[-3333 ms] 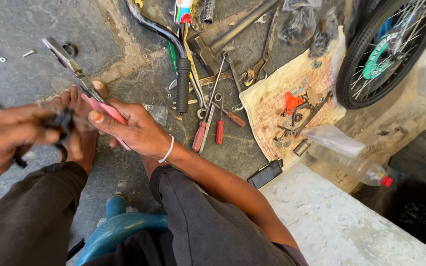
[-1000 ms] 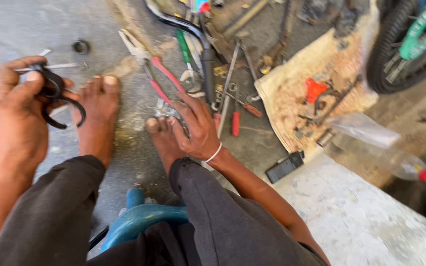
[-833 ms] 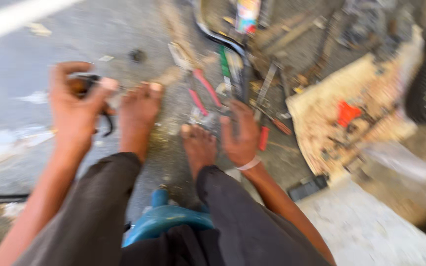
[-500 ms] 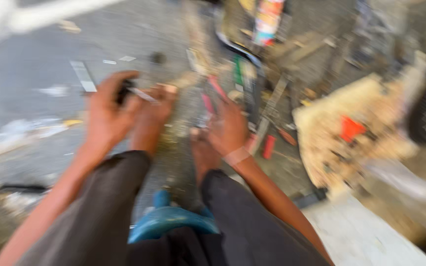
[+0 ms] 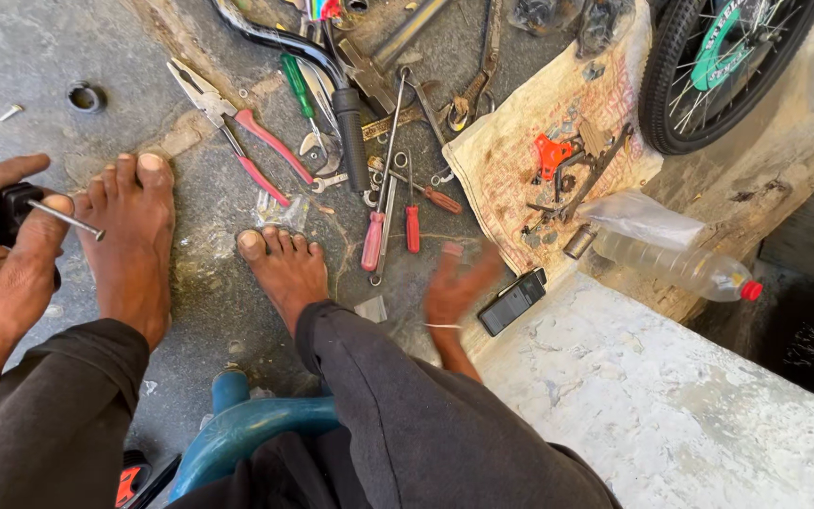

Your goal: The person assembles a bicycle handlebar by applying a decorative wrap, attaching a brake lever, inserting a handlebar grip, and securing a mounting bracket using a screwdriver.

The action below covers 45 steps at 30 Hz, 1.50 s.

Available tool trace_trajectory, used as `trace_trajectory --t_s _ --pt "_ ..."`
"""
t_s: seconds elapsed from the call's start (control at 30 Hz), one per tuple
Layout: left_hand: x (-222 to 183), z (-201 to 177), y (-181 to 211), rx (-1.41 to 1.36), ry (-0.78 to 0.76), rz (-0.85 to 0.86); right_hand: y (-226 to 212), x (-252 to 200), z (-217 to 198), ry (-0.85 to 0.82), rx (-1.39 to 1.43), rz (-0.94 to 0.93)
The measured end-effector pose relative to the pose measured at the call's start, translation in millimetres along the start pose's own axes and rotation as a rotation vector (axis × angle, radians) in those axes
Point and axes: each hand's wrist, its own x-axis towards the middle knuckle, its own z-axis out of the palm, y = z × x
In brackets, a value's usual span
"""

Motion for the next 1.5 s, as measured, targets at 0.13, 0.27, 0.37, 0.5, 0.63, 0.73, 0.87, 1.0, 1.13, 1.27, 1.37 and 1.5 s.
trace_trajectory --t_s 0.13,0.27,0.37,0.5,0.63,0.73,0.87,1.0,1.13,1.27,1.37,1.5 --pt "-1 2 -17 0.006 0.002 0.106 2 7 14 -0.105 0.155 0.151" --pt "-2 6 -33 -0.007 0.016 0.005 5 6 18 -0.083 0.213 0.136" --pt "1 6 -35 0.055 0.047 -0.060 4 9 18 -0.119 0.228 0.158" --pt "1 1 -34 0.137 0.022 -0.101 4 10 21 -0.148 0.230 0.161" --pt "5 2 -39 0.182 0.010 -0.084 5 9 23 -0.150 0.248 0.165" --pt "8 5 -39 0.124 0.022 -0.028 48 -20 40 0.043 0.299 0.143" --pt "7 8 -32 0.129 0.031 -0.029 275 -170 -3 0.530 0.081 0.651" --pt "4 8 -26 0.096 0.037 -0.074 329 -212 4 0.486 0.037 0.890" --pt "2 5 -27 0.081 0.027 -0.017 300 -185 -21 0.712 -0.012 0.951" --pt "7 -4 -25 0.493 0.196 0.342 214 -106 -92 0.929 0.409 0.501" --pt "15 2 -16 0.293 0.167 0.129 133 -52 -136 0.779 0.536 -0.003" --pt "20 9 2 0.338 0.189 0.298 46 24 -139 0.487 0.388 -0.303"
